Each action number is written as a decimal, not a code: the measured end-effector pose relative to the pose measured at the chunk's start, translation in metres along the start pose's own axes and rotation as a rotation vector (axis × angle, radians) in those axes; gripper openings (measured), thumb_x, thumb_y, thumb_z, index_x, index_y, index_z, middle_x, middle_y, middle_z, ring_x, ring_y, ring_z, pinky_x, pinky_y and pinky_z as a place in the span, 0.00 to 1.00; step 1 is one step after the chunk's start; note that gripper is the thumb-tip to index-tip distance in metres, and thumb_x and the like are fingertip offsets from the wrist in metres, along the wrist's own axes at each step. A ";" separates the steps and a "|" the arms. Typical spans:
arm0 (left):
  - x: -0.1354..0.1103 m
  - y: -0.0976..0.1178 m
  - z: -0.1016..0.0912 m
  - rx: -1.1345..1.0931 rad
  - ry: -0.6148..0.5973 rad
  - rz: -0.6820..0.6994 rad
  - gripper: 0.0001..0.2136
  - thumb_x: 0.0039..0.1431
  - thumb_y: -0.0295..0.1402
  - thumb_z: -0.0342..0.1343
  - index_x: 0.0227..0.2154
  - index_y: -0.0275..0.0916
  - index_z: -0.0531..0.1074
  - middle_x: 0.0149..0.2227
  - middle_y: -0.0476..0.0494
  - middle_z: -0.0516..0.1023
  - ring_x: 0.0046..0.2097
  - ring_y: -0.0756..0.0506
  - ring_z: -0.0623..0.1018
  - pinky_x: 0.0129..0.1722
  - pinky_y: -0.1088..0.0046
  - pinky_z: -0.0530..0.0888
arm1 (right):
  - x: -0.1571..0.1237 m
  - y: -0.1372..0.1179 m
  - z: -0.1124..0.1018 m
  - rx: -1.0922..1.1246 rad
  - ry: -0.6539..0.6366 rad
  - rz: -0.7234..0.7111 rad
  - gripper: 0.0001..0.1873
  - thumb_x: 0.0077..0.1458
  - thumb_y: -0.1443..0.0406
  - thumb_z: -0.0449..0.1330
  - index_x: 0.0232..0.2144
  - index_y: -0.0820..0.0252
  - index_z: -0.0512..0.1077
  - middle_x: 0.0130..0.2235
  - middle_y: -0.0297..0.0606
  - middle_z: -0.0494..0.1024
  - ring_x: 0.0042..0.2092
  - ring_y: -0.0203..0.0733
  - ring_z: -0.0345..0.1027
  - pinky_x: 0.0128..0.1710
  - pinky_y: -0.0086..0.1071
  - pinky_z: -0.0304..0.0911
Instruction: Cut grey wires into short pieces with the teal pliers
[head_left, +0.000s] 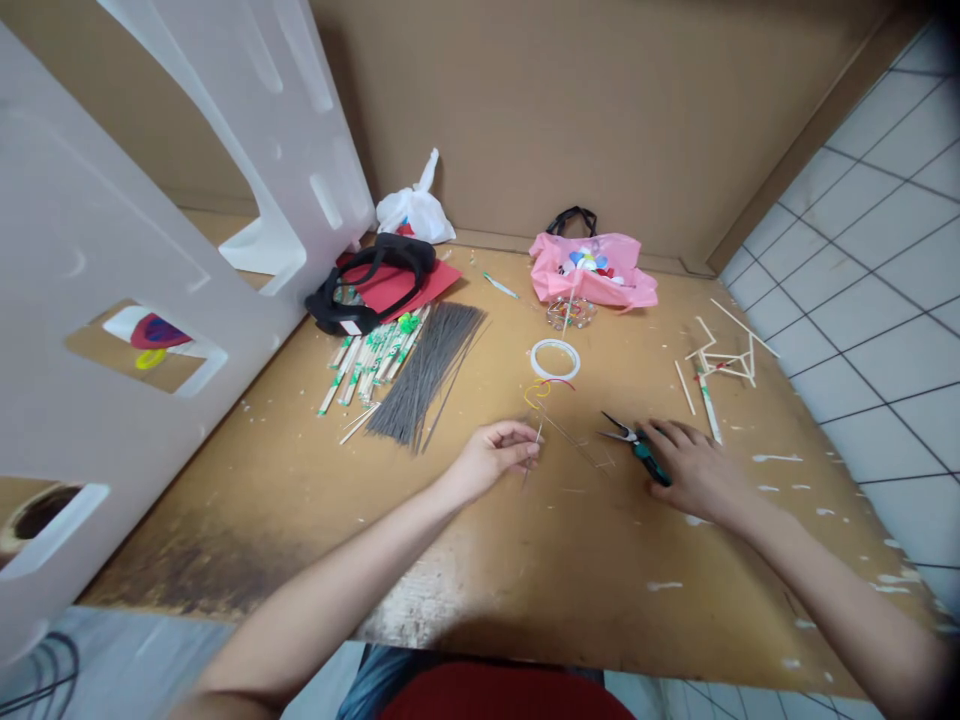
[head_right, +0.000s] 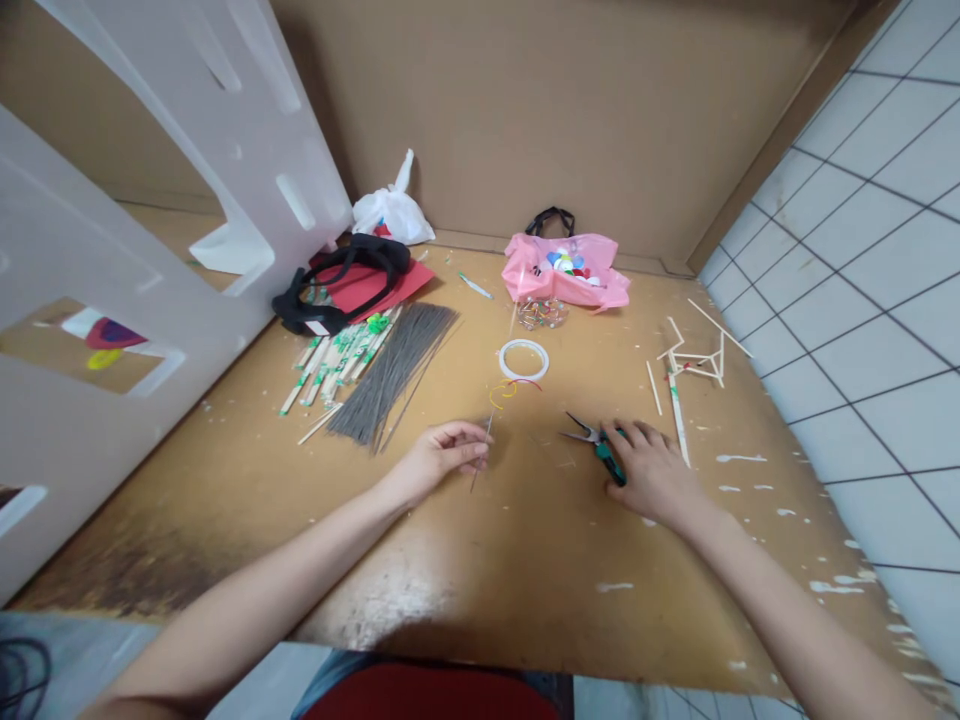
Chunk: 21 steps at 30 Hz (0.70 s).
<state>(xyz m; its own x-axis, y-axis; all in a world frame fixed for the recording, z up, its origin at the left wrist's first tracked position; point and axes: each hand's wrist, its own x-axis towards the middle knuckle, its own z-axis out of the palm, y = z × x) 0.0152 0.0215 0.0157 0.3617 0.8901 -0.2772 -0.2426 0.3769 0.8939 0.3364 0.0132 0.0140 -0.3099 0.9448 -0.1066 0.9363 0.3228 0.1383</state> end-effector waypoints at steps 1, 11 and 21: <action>-0.001 -0.001 -0.001 0.002 0.004 -0.001 0.15 0.38 0.37 0.66 0.29 0.34 0.74 0.24 0.50 0.74 0.26 0.53 0.74 0.26 0.79 0.69 | 0.001 -0.001 0.000 -0.011 -0.031 0.000 0.41 0.42 0.58 0.56 0.60 0.59 0.54 0.59 0.48 0.61 0.58 0.61 0.52 0.51 0.50 0.53; -0.005 -0.004 -0.005 -0.031 -0.010 -0.029 0.15 0.38 0.37 0.66 0.29 0.34 0.73 0.23 0.50 0.74 0.26 0.53 0.74 0.27 0.78 0.70 | 0.006 0.000 -0.011 -0.125 -0.027 -0.116 0.39 0.41 0.67 0.54 0.59 0.59 0.55 0.52 0.50 0.68 0.48 0.57 0.63 0.44 0.46 0.57; -0.006 -0.007 -0.005 -0.032 -0.031 -0.045 0.15 0.40 0.37 0.65 0.29 0.33 0.73 0.23 0.50 0.74 0.26 0.53 0.73 0.28 0.77 0.70 | 0.005 -0.026 -0.066 0.824 -0.343 -0.042 0.16 0.49 0.62 0.53 0.42 0.59 0.63 0.36 0.37 0.72 0.36 0.41 0.67 0.35 0.33 0.61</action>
<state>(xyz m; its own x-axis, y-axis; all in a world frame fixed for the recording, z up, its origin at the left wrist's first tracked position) 0.0104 0.0151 0.0094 0.4006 0.8639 -0.3054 -0.2536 0.4249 0.8690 0.2995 0.0127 0.0748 -0.4037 0.8215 -0.4027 0.7875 0.0879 -0.6100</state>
